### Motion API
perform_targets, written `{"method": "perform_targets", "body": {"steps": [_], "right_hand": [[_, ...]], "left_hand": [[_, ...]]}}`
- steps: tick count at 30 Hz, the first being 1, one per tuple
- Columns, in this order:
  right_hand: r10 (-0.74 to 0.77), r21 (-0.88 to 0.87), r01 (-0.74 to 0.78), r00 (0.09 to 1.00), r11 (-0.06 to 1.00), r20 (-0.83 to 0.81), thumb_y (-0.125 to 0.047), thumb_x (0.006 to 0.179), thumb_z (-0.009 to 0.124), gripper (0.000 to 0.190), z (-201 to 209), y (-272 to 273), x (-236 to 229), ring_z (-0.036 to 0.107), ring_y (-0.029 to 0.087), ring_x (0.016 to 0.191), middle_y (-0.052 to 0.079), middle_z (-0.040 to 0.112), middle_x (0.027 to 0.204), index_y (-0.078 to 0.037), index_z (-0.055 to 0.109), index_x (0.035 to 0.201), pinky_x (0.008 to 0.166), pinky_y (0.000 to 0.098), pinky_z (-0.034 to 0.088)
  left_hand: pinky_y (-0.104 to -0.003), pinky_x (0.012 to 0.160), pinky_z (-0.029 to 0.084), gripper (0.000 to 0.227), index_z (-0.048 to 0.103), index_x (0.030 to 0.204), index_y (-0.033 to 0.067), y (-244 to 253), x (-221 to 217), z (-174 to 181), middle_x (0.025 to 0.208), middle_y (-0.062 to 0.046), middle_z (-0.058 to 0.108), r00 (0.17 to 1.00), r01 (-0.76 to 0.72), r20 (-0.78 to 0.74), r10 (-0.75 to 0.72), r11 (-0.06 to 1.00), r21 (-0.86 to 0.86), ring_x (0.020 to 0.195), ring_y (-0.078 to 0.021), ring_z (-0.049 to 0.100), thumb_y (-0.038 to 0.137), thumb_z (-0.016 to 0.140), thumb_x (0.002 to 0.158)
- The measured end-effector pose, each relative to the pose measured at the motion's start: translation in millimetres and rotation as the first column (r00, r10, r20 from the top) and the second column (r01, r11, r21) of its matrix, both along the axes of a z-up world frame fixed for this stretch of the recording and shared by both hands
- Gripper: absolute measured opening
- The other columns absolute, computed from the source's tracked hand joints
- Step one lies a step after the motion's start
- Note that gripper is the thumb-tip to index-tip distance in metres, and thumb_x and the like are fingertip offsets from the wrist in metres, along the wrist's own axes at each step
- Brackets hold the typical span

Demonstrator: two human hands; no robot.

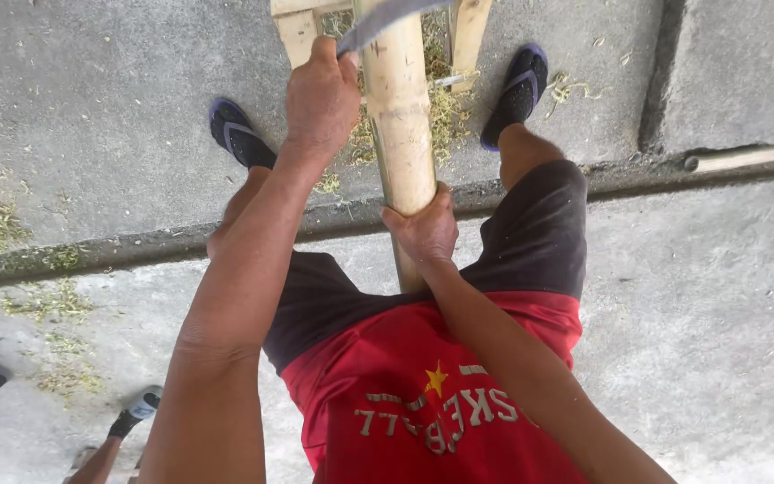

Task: Scraping the outer layer of a bamboo pole using a curved blade.

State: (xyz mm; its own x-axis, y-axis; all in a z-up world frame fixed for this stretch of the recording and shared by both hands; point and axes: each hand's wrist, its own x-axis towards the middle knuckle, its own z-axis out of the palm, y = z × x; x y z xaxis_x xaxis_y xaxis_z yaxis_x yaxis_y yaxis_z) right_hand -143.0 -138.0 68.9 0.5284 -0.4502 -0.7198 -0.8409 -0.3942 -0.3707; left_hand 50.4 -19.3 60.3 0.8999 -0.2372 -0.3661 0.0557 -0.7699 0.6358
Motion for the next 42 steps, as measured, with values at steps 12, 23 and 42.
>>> {"method": "perform_targets", "body": {"steps": [12,23,42], "right_hand": [[0.012,-0.007,-0.012,0.999,1.000,0.030,-0.048,0.065,0.088,0.113,-5.2,-4.6,-2.5,0.062,0.041,0.119,0.025,0.058,0.132,0.002,0.031,0.148,0.104,0.0453,0.049],[0.010,0.041,-0.011,1.000,0.999,0.013,-0.045,0.066,0.088,0.112,0.5,-2.3,-0.6,0.060,0.038,0.122,0.023,0.056,0.133,0.001,0.028,0.149,0.107,0.0440,0.048],[-0.008,0.037,0.006,0.998,0.999,0.064,-0.047,0.065,0.089,0.111,-4.9,-1.5,-8.9,0.061,0.037,0.122,0.022,0.057,0.134,-0.001,0.031,0.148,0.107,0.0434,0.048]], "left_hand": [[-0.034,0.038,0.048,0.038,0.046,0.129,-0.0061,-1.2,-27.3,-1.2,0.067,-0.007,0.067,0.976,0.217,-0.045,-0.214,0.973,0.084,0.049,-0.0211,0.066,0.027,0.049,0.110],[-0.036,0.043,0.054,0.025,0.051,0.115,-0.0006,-2.3,-32.0,-5.3,0.073,-0.010,0.068,0.995,0.091,-0.043,-0.089,0.995,0.036,0.053,-0.0194,0.068,0.023,0.048,0.108],[-0.030,0.041,0.054,0.037,0.045,0.131,-0.0051,-25.0,-23.9,27.1,0.072,-0.008,0.071,0.978,0.086,-0.197,-0.073,0.995,0.058,0.052,-0.0164,0.070,0.024,0.045,0.107]]}}
